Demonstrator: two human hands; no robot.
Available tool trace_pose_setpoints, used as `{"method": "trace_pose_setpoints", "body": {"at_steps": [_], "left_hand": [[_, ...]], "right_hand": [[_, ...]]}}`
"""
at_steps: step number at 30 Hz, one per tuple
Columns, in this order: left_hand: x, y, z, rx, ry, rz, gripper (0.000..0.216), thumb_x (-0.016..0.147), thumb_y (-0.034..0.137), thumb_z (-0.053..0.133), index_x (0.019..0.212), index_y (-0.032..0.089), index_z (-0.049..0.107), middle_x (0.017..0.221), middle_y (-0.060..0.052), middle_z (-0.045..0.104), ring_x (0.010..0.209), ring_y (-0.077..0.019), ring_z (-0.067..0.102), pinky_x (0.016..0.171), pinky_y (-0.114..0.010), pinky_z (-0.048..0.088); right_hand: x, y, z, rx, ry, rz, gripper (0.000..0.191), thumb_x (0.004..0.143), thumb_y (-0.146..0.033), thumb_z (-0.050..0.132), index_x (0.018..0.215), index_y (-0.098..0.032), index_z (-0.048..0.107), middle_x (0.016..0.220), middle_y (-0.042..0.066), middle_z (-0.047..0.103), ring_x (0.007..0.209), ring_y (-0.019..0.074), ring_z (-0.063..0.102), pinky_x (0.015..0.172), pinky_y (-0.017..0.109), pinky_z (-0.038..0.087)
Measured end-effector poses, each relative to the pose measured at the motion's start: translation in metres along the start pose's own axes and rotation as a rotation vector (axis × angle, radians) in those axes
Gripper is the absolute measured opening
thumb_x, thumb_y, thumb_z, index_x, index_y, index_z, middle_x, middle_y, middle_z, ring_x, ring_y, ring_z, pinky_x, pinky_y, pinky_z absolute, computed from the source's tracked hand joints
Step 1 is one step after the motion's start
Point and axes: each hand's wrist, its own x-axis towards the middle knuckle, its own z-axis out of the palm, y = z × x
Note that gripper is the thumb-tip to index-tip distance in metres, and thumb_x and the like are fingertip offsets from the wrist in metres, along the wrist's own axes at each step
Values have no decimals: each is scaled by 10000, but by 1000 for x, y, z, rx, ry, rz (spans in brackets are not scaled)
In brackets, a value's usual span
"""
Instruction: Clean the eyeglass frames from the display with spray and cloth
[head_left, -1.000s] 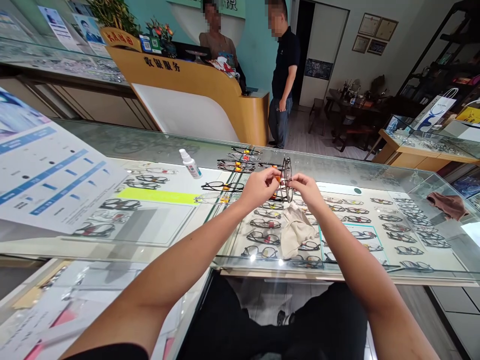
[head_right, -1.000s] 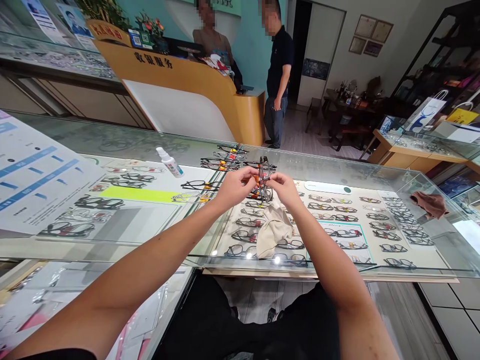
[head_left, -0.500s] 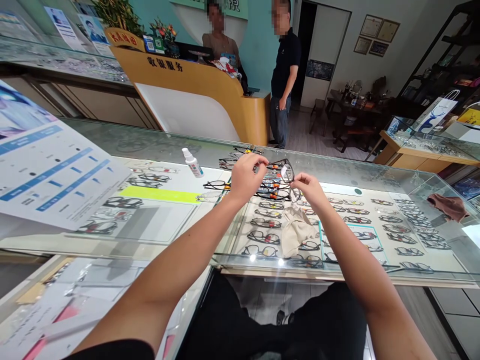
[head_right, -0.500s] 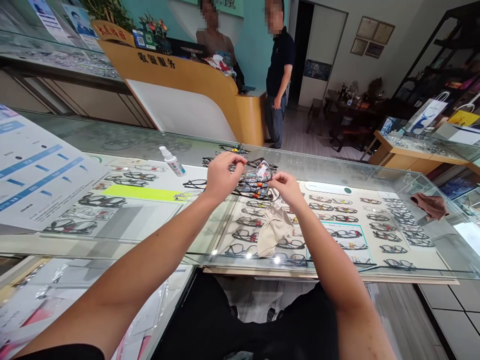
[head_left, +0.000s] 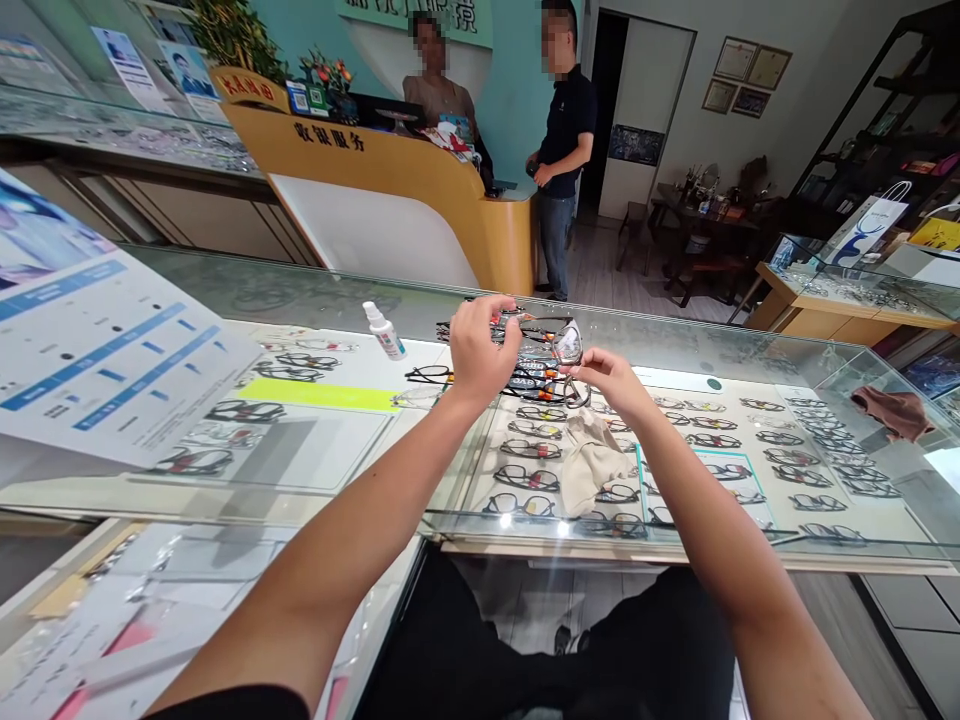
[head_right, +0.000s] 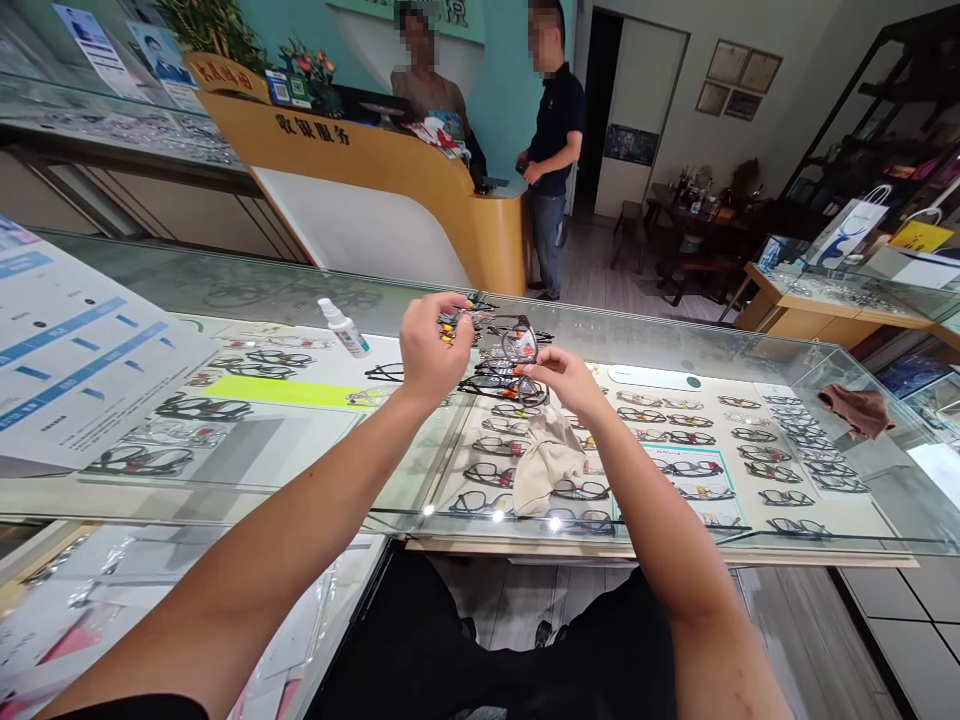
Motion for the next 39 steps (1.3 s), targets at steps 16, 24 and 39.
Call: {"method": "trace_pose_setpoints", "body": {"at_steps": [16, 24, 39], "left_hand": [[-17, 11, 12, -67, -563, 374, 320, 993, 403, 527, 1108, 209, 754, 1079, -103, 759, 1023, -274, 612, 872, -405, 412], [-13, 10, 8, -71, -537, 264, 364, 1007, 516, 541, 1062, 235, 765, 1011, -71, 786, 990, -270, 631, 875, -405, 403], [-10, 8, 13, -380, -160, -225, 405, 946, 362, 573, 1320, 211, 538, 924, -34, 715, 863, -182, 680, 822, -321, 524]], "right_hand": [[-2, -7, -1, 243, 73, -57, 419, 639, -523, 912, 823, -254, 648, 1102, 24, 796, 1002, 195, 682, 928, 350, 530], [-2, -11, -9, 323, 111, -94, 395, 667, -485, 903, 853, -271, 627, 1149, 9, 790, 1010, 183, 689, 932, 339, 556], [2, -14, -25, 330, 204, -140, 385, 680, -498, 886, 863, -274, 632, 1158, 23, 785, 1019, 193, 706, 886, 340, 575]]}}
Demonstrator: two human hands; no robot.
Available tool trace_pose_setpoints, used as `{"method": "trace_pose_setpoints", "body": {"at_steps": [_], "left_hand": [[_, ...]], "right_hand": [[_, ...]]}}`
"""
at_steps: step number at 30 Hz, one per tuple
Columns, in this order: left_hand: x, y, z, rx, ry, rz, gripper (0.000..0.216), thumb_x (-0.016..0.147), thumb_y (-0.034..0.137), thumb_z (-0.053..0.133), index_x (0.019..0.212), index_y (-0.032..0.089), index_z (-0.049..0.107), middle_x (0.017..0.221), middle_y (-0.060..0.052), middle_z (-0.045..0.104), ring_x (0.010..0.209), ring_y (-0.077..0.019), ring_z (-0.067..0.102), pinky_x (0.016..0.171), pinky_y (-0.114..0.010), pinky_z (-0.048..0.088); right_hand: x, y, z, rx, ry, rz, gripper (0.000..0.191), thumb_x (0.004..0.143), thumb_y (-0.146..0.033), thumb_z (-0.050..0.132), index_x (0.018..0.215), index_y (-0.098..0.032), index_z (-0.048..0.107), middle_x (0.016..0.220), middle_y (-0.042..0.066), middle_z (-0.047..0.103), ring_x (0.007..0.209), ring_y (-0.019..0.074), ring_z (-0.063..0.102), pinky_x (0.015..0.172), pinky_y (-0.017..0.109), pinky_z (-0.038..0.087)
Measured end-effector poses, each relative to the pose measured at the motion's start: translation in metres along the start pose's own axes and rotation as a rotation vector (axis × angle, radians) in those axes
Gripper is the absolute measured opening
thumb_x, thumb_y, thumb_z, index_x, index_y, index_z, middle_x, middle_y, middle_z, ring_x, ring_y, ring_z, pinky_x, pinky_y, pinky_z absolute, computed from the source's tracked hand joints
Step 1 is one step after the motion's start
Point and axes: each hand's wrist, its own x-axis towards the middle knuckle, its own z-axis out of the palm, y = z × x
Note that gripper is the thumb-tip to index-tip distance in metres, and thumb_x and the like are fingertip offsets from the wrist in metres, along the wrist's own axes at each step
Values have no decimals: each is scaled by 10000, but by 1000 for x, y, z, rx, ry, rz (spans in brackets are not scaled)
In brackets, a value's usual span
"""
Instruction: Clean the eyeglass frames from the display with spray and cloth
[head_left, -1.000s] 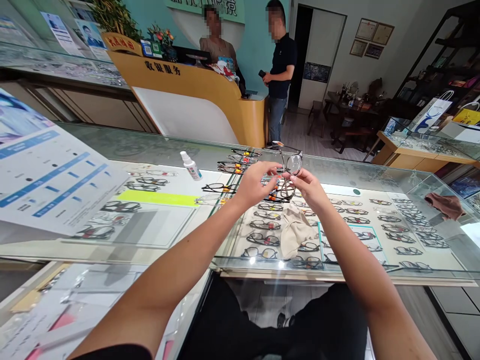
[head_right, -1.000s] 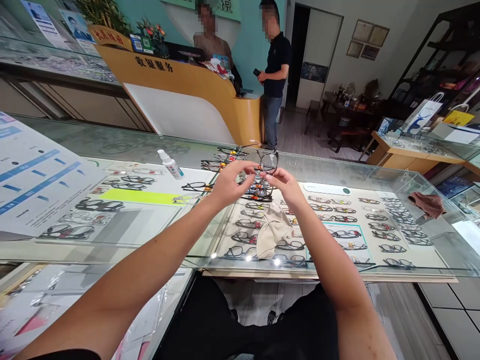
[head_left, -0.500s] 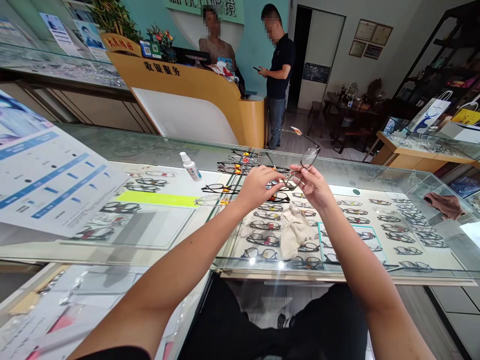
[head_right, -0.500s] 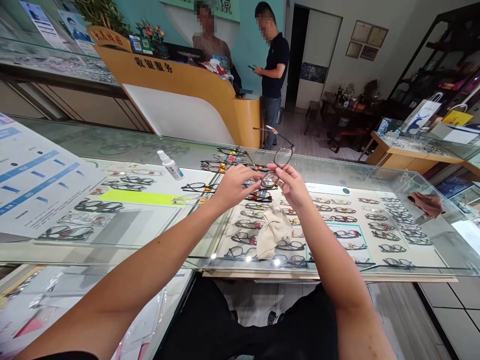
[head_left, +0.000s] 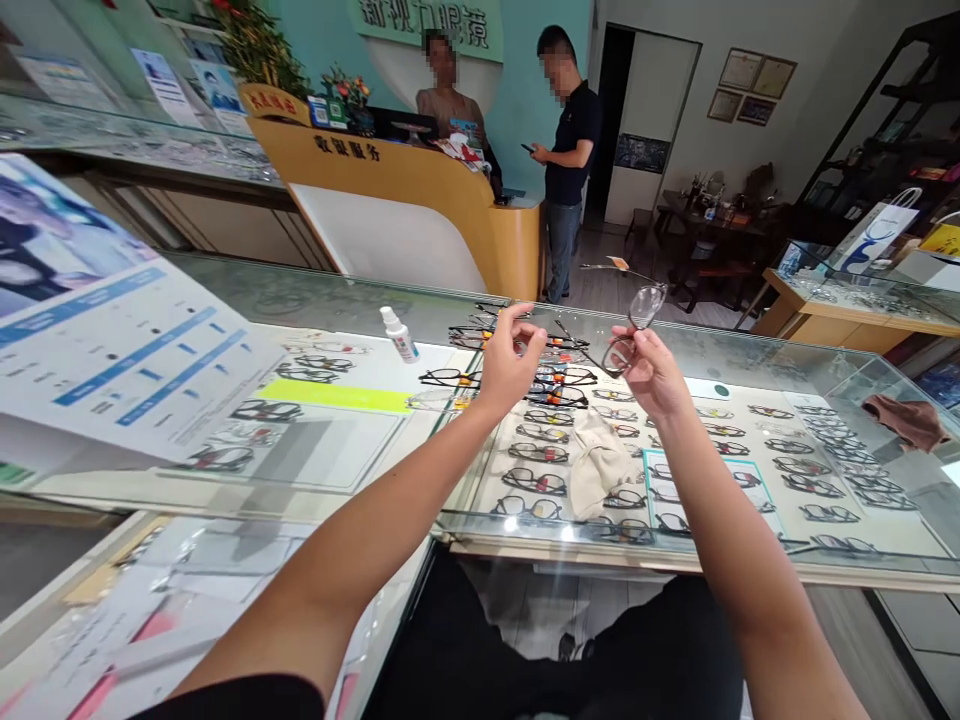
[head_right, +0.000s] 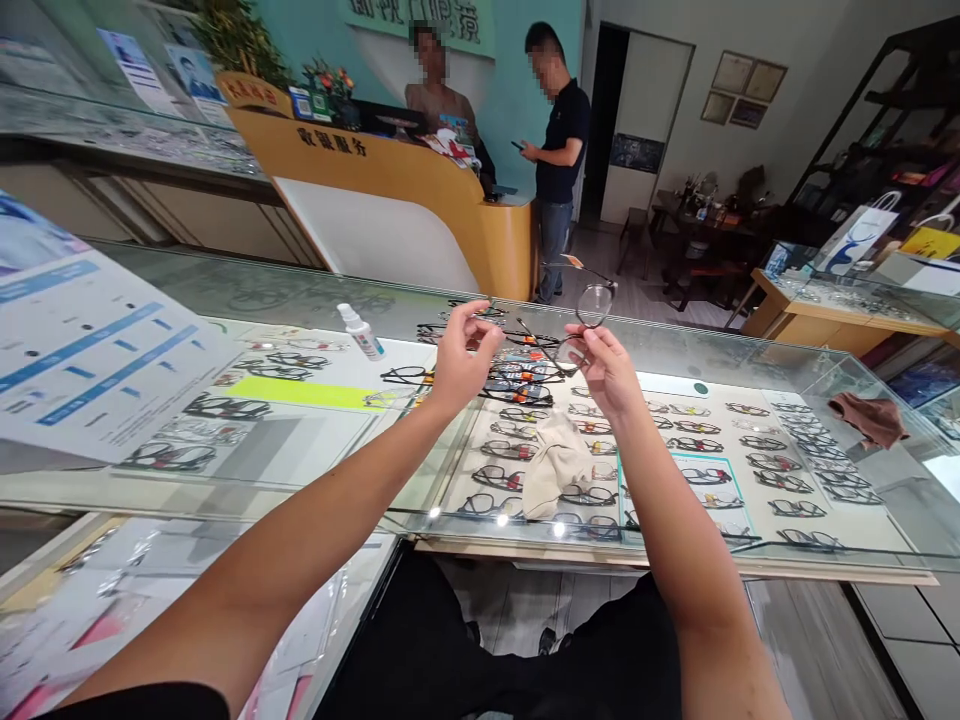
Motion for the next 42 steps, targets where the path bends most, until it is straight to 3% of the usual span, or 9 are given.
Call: {"method": "trace_pose_setpoints", "body": {"at_steps": [4, 8, 14, 22, 25, 30, 33, 39, 42], "left_hand": [[26, -22, -10, -152, 244, -261, 464, 975, 302, 496, 1423, 213, 416, 935, -35, 711, 744, -147, 656, 740, -286, 545], [51, -42, -34, -210, 498, -470, 670, 974, 244, 457, 1589, 252, 190, 1234, -96, 688, 759, -122, 674, 621, -250, 521], [67, -63, -63, -249, 669, -610, 787, 948, 224, 386, 1652, 241, 35, 1369, -115, 655, 824, -103, 721, 561, -216, 495], [75, -96, -80, -158, 636, -609, 721, 953, 281, 343, 1649, 297, 154, 1391, -149, 660, 772, -154, 753, 483, -245, 452], [74, -92, -83, -238, 663, -651, 706, 935, 219, 362, 1616, 301, 193, 1390, -139, 661, 745, -130, 737, 454, -217, 411], [72, -80, -82, -415, 797, -654, 535, 924, 147, 415, 1445, 261, 389, 1428, -127, 608, 723, -83, 702, 419, -182, 343], [73, -80, -81, -400, 810, -643, 464, 930, 139, 439, 1380, 253, 414, 1400, -123, 606, 784, -93, 714, 441, -179, 359], [73, -71, -69, -283, 767, -380, 243, 973, 125, 494, 1194, 215, 449, 1246, -129, 696, 1021, -136, 744, 751, -213, 549], [66, -55, -55, -280, 681, -232, 117, 1000, 151, 478, 1108, 192, 490, 1078, -118, 741, 1049, -167, 760, 785, -224, 558]], "right_hand": [[6, -3, -11, 18, 23, -31, 342, 721, -463, 872, 863, -276, 623, 1133, 10, 784, 981, 169, 712, 852, 318, 571], [8, -3, -15, 42, 24, -37, 330, 731, -441, 876, 850, -277, 615, 1101, 1, 781, 946, 157, 718, 823, 307, 575], [7, -6, -15, 102, 37, -38, 316, 709, -417, 908, 839, -282, 654, 1050, -19, 792, 892, 142, 731, 792, 290, 598], [11, -11, -28, 155, 47, -32, 220, 780, -415, 860, 861, -288, 700, 1093, -18, 810, 973, 158, 769, 888, 321, 638], [11, -12, -29, 198, 48, -35, 198, 780, -388, 866, 842, -282, 712, 1061, -29, 823, 949, 146, 780, 893, 293, 648], [10, -14, -25, 285, 34, -48, 150, 809, -321, 843, 819, -251, 711, 982, -15, 841, 908, 151, 796, 840, 264, 669], [9, -16, -22, 340, 28, -17, 134, 849, -307, 813, 815, -238, 704, 957, -14, 843, 883, 140, 800, 807, 241, 671], [7, -21, -18, 409, 112, 68, 166, 927, -342, 725, 819, -222, 689, 910, 3, 836, 830, 137, 803, 757, 233, 673], [7, -22, -19, 425, 144, 90, 133, 913, -322, 703, 834, -216, 681, 915, 18, 835, 812, 145, 795, 730, 246, 672]]}}
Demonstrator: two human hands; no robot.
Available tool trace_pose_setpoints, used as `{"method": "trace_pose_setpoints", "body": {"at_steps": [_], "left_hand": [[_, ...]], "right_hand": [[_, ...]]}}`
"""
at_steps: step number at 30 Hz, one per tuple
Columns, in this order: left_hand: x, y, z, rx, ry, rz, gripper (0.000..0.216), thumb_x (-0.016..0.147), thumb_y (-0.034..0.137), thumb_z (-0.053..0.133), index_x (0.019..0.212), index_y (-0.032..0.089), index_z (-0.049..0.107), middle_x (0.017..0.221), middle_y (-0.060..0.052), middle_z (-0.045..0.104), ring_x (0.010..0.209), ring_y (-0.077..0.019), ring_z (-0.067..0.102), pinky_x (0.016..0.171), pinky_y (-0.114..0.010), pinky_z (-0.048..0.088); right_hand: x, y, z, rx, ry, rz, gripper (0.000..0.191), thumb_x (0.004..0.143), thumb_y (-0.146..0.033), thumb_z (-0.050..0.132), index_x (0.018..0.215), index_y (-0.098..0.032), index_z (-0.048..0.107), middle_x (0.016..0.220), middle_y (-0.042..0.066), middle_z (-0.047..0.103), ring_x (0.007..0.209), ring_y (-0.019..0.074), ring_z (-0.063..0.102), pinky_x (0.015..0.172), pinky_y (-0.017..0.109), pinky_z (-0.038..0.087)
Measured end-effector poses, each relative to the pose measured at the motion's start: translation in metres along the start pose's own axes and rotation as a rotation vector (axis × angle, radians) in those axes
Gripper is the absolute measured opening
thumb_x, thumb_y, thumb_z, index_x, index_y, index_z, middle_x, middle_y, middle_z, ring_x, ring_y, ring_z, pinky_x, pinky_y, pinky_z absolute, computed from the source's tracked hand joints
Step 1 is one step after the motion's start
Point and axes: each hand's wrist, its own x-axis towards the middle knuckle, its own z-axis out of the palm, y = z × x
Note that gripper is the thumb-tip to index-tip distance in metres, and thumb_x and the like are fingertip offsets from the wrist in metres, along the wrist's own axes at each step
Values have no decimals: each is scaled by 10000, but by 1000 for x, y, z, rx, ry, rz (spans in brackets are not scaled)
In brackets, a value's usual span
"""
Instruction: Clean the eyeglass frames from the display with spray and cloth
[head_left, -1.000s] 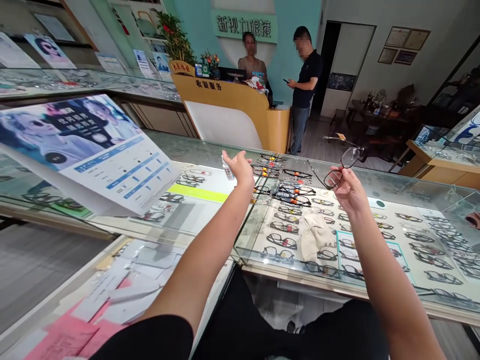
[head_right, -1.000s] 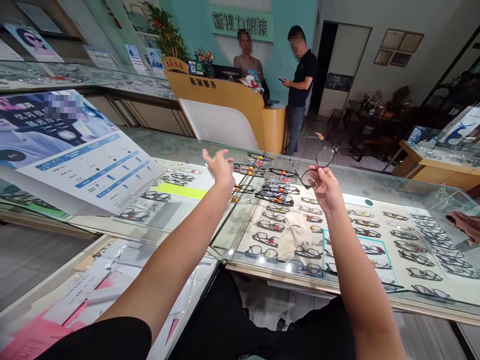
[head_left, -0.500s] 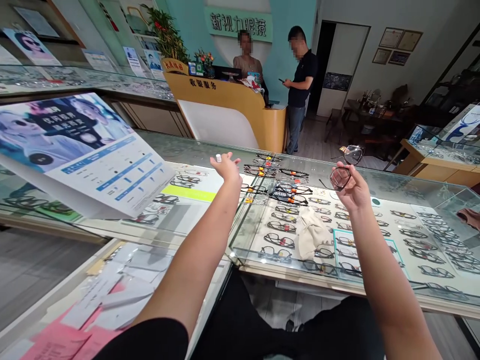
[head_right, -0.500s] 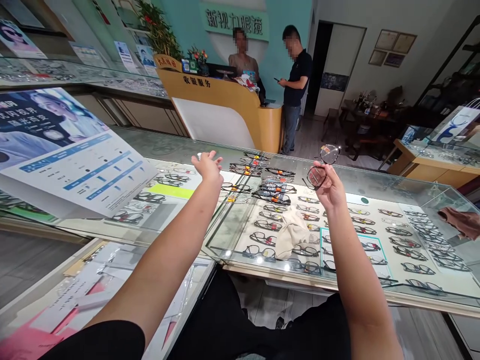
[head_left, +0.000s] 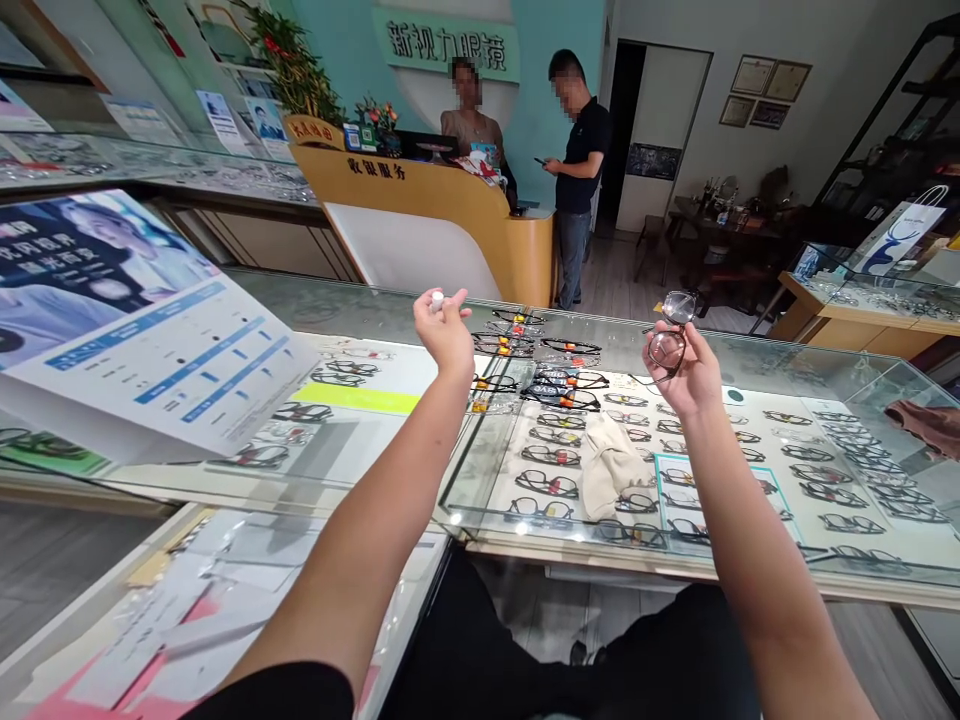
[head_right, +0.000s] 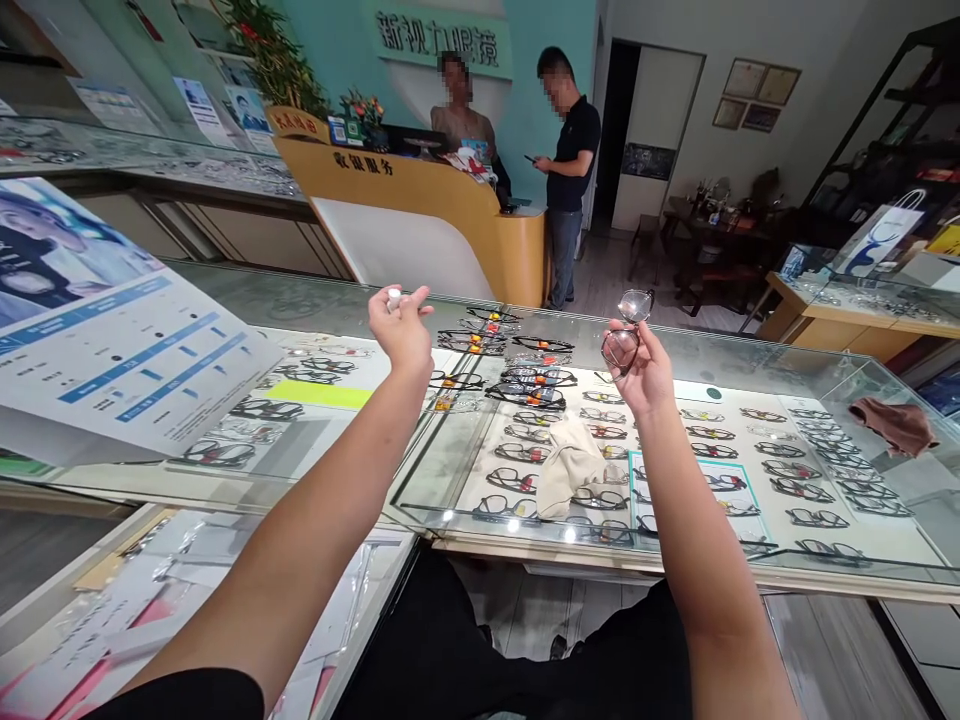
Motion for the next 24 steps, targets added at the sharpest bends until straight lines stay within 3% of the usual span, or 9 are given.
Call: {"method": "trace_pose_setpoints", "body": {"at_steps": [3, 6, 11, 15, 18, 22, 24], "left_hand": [[-22, 10, 5, 0, -184, 65, 127, 1010, 296, 558, 1065, 182, 558, 876, -64, 744, 822, -160, 757, 707, -231, 546], [-44, 18, 6, 44, -380, 92, 288, 981, 453, 630, 1053, 175, 660, 685, 1, 655, 577, -124, 607, 590, -234, 474], [-72, 24, 8, 85, -562, 152, 387, 911, 586, 707, 922, 199, 705, 861, -33, 633, 740, -130, 576, 679, -239, 482], [-87, 28, 13, -165, -799, -238, 489, 895, 698, 659, 917, 226, 534, 870, -4, 637, 817, -143, 651, 743, -264, 538], [-93, 31, 13, -290, -888, -517, 517, 856, 642, 739, 911, 232, 429, 790, 41, 588, 777, -148, 670, 728, -284, 551], [-95, 35, 10, -340, -992, -681, 623, 678, 302, 939, 986, 246, 400, 878, 56, 610, 882, -184, 714, 737, -294, 550], [-95, 36, 8, -365, -1042, -695, 651, 676, 261, 943, 1031, 260, 397, 948, 48, 634, 961, -214, 727, 766, -325, 564]], "right_hand": [[1, 0, -1, 9, -7, 30, 69, 880, -269, 674, 846, -209, 677, 931, 29, 833, 802, 147, 781, 747, 264, 668], [1, 5, -1, -44, -28, 17, 41, 859, -240, 663, 852, -205, 680, 938, 40, 832, 790, 139, 761, 751, 254, 650], [0, 18, 3, -178, -86, -34, 84, 820, -278, 732, 812, -225, 668, 898, 7, 824, 751, 113, 726, 728, 231, 612], [-3, 24, 6, -205, -105, -21, 145, 781, -311, 777, 795, -231, 656, 879, -8, 818, 756, 109, 719, 721, 224, 587], [-4, 25, 7, -245, -110, -38, 155, 795, -330, 778, 797, -239, 652, 898, -14, 817, 775, 118, 719, 743, 244, 581], [-5, 26, 8, -258, -104, -41, 134, 793, -317, 765, 787, -236, 658, 924, 2, 824, 778, 128, 715, 724, 242, 572], [-5, 27, 8, -255, -98, -32, 151, 780, -318, 776, 772, -238, 648, 907, 0, 824, 766, 129, 712, 710, 239, 570]]}}
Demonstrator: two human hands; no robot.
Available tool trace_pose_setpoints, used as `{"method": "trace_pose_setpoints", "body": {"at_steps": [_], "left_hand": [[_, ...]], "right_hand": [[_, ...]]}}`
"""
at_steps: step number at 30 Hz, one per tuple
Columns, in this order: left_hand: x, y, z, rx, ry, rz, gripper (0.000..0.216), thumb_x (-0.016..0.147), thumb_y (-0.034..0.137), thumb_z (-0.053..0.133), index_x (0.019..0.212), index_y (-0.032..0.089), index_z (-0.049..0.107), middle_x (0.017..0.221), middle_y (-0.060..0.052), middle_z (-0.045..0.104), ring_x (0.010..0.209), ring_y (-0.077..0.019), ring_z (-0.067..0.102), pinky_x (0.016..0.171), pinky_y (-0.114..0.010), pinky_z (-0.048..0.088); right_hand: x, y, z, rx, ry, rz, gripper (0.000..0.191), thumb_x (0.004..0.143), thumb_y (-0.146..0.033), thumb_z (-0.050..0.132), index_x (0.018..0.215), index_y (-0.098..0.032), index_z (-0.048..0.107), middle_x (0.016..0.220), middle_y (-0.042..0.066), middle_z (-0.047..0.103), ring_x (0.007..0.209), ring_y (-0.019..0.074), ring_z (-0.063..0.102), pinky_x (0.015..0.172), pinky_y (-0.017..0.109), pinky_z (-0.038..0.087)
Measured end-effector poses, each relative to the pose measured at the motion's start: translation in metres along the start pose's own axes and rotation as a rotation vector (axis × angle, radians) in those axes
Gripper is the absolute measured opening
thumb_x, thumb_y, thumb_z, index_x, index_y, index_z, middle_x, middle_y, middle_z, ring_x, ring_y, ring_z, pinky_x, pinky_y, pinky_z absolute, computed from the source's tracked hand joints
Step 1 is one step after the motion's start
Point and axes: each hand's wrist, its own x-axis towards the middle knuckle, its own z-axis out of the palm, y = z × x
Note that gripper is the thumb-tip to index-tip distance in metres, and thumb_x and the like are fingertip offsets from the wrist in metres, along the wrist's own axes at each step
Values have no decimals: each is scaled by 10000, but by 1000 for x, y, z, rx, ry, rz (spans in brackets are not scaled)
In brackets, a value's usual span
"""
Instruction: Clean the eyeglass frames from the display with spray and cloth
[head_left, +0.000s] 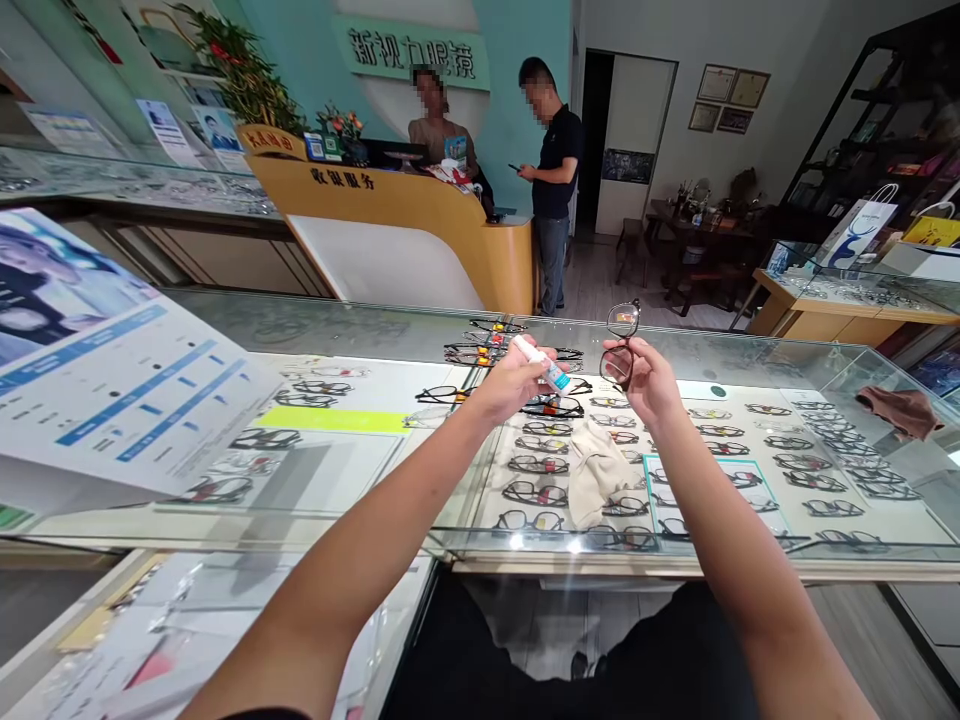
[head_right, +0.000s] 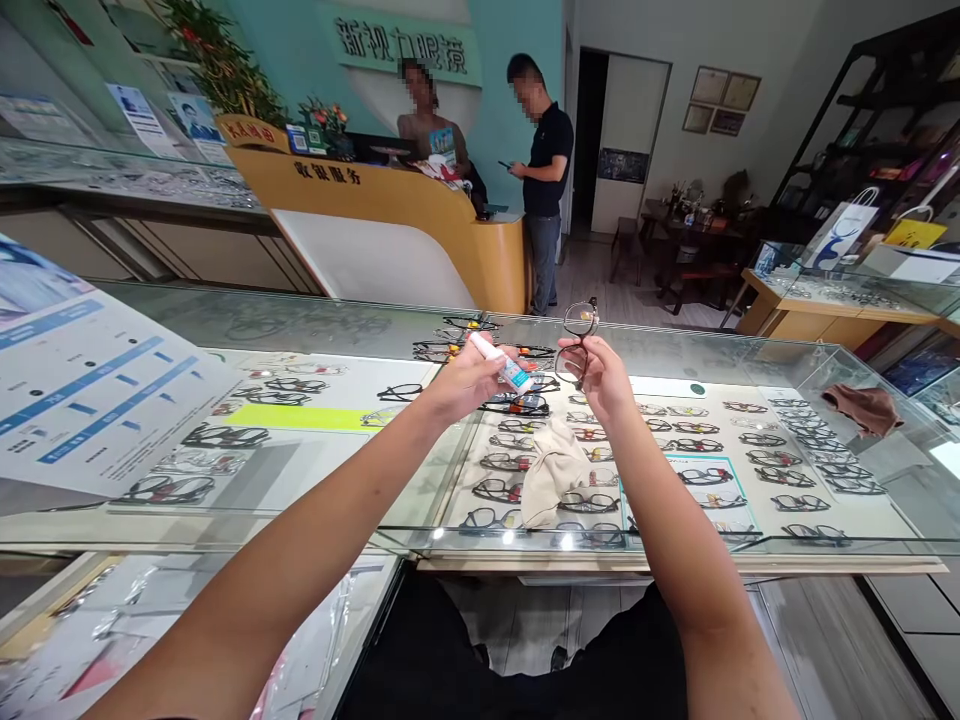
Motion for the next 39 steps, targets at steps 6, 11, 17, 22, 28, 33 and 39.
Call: {"method": "trace_pose_setpoints", "body": {"at_steps": [6, 11, 17, 22, 28, 33, 39], "left_hand": [[-4, 3, 1, -62, -93, -103, 581, 755, 410, 925, 1154, 250, 535, 981, 3, 667, 910, -197, 702, 770, -365, 601], [-4, 5, 8, -175, -74, -161, 348, 869, 425, 821, 990, 202, 584, 726, 42, 530, 624, -108, 557, 628, -279, 574], [-12, 10, 11, -155, -134, -205, 434, 805, 296, 869, 984, 247, 476, 875, 31, 593, 892, -191, 701, 860, -455, 626], [-16, 8, 7, -34, -240, -202, 645, 765, 247, 900, 1229, 316, 458, 1116, -30, 676, 1076, -281, 718, 836, -501, 630], [-11, 2, 3, 12, -181, -230, 526, 819, 415, 862, 1236, 250, 588, 1172, -95, 687, 891, -213, 705, 559, -261, 545], [-9, 4, 6, -53, -152, -222, 396, 797, 292, 863, 1113, 263, 626, 889, -10, 624, 818, -167, 652, 651, -281, 572], [-8, 9, 12, -20, -152, -197, 557, 811, 717, 707, 733, 178, 590, 713, -36, 510, 653, -165, 531, 538, -286, 498]], "right_hand": [[0, 2, 0, 9, 4, 7, 173, 763, -322, 786, 775, -232, 639, 908, 5, 822, 769, 122, 712, 706, 225, 554], [-1, 2, 1, 17, 9, 11, 171, 765, -316, 778, 773, -232, 630, 896, 4, 816, 778, 125, 710, 715, 235, 547], [-2, 1, 1, -13, 17, 17, 174, 774, -331, 774, 782, -241, 626, 891, 1, 808, 783, 137, 712, 726, 253, 548], [-3, 1, 3, -17, 9, 7, 192, 774, -341, 783, 783, -244, 618, 873, -7, 805, 768, 140, 708, 706, 254, 547], [-4, 0, 5, -29, -19, 16, 189, 770, -333, 784, 769, -237, 620, 869, -10, 807, 749, 128, 699, 708, 239, 543], [-6, 1, 7, -105, -54, 19, 247, 756, -372, 806, 752, -233, 603, 888, 13, 808, 773, 135, 698, 699, 237, 520], [-12, 11, 15, -252, -134, 23, 319, 722, -441, 848, 733, -239, 602, 833, 2, 796, 764, 144, 665, 727, 257, 495]]}}
